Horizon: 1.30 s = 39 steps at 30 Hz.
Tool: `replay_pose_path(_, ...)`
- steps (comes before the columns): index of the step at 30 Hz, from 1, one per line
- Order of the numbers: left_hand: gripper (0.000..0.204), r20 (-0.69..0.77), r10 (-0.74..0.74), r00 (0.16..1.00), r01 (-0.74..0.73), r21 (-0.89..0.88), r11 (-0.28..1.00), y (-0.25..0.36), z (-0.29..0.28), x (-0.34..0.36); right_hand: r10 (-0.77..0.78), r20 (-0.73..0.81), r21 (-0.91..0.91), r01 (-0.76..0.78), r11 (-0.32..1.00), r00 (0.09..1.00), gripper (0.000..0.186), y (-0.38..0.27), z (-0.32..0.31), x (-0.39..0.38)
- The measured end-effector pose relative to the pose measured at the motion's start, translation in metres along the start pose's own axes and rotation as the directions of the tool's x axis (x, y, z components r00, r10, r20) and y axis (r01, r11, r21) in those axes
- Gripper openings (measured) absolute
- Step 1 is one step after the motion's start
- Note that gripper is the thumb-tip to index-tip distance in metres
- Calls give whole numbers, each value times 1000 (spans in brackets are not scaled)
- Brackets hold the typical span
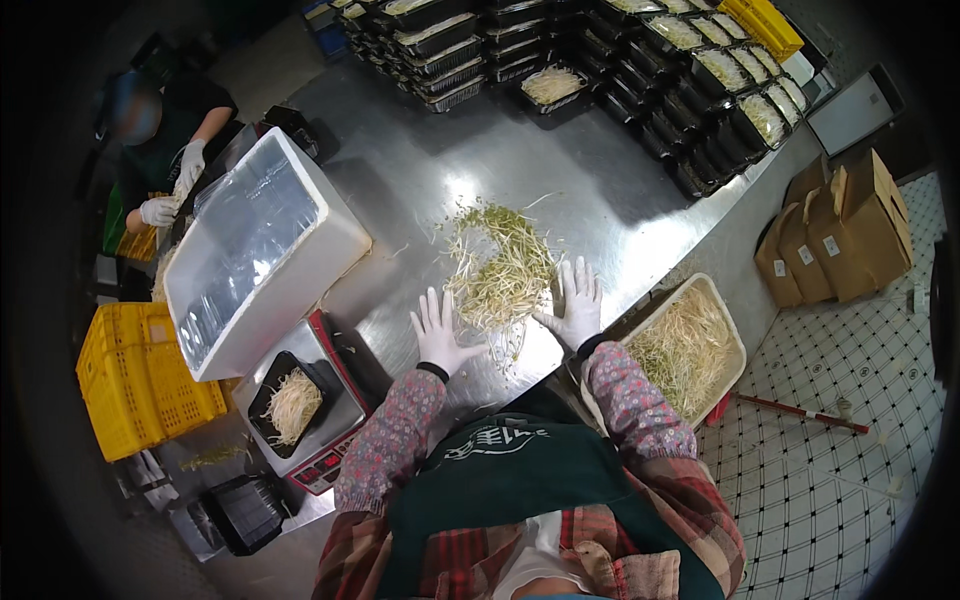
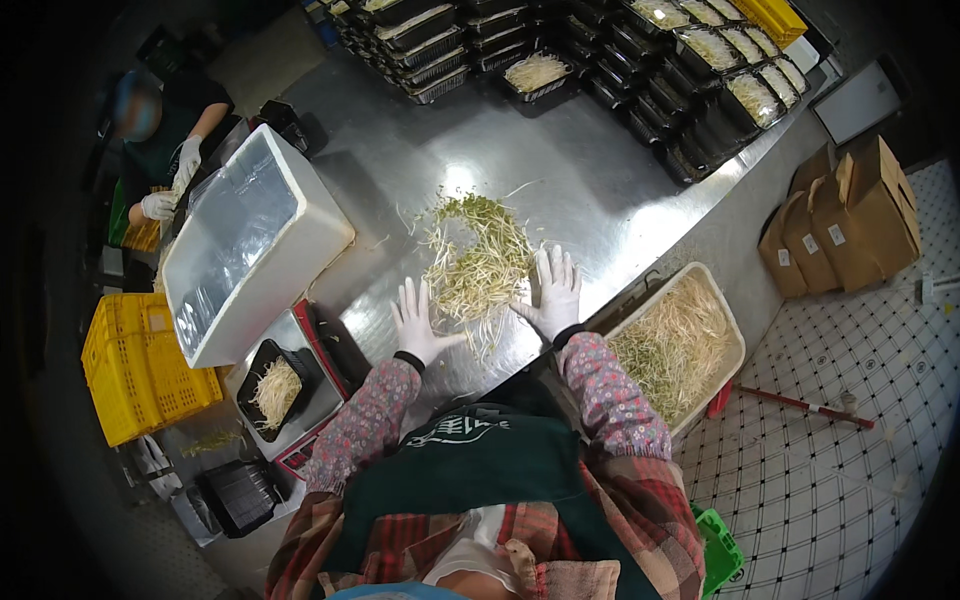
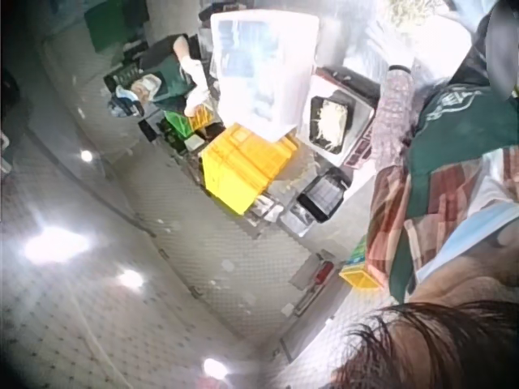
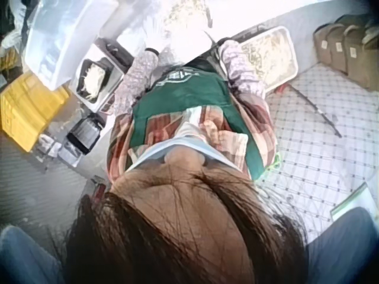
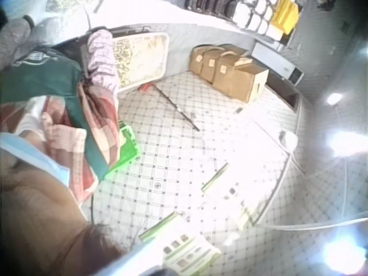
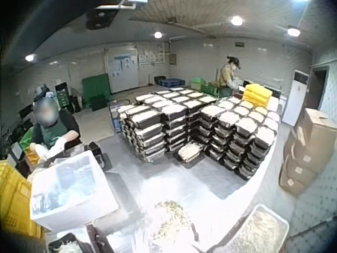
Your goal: The person repeatedly scoops bean sprouts from a large pile on a stainless steel table, places them into a black plastic container on a digital scale, and then moves the filled container to a stack of similar containers. The person wears gloves and an apron.
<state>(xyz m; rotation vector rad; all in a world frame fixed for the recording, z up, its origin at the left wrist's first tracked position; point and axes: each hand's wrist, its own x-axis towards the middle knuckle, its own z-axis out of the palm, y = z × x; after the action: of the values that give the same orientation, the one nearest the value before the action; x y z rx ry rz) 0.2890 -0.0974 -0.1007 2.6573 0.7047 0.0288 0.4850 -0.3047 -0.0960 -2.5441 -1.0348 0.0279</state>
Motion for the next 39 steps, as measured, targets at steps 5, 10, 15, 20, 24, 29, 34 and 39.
replay_pose_path(5,124,51,49,998,-41,-151,988,10,8,59,-67,54,78,63,995,996,82,-19,-18,74)
replay_pose_path(10,104,5,-16,1000,17,-398,917,7,-7,55,-73,54,12,73,997,996,34,-50,18,117)
replay_pose_path(15,72,-194,-345,919,193,-541,819,-51,-3,73,79,13,592,-71,802,997,16,-20,18,149)
replay_pose_path(20,73,-214,-166,963,136,-149,979,-10,-24,123,12,59,301,-29,953,998,16,20,-15,205)
replay_pose_path(24,31,-189,-118,975,107,-67,992,-7,-8,148,-109,211,-34,119,992,971,26,40,3,208)
replay_pose_path(29,7,-270,-78,960,40,-144,989,-40,-2,120,-93,189,53,84,995,978,19,74,2,159)
replay_pose_path(34,10,-334,-224,916,58,-440,896,-64,-13,76,136,203,564,-229,793,970,7,115,5,102)
replay_pose_path(39,13,-204,-512,834,235,-709,665,-53,-28,19,205,328,787,-387,480,922,3,55,-36,54)
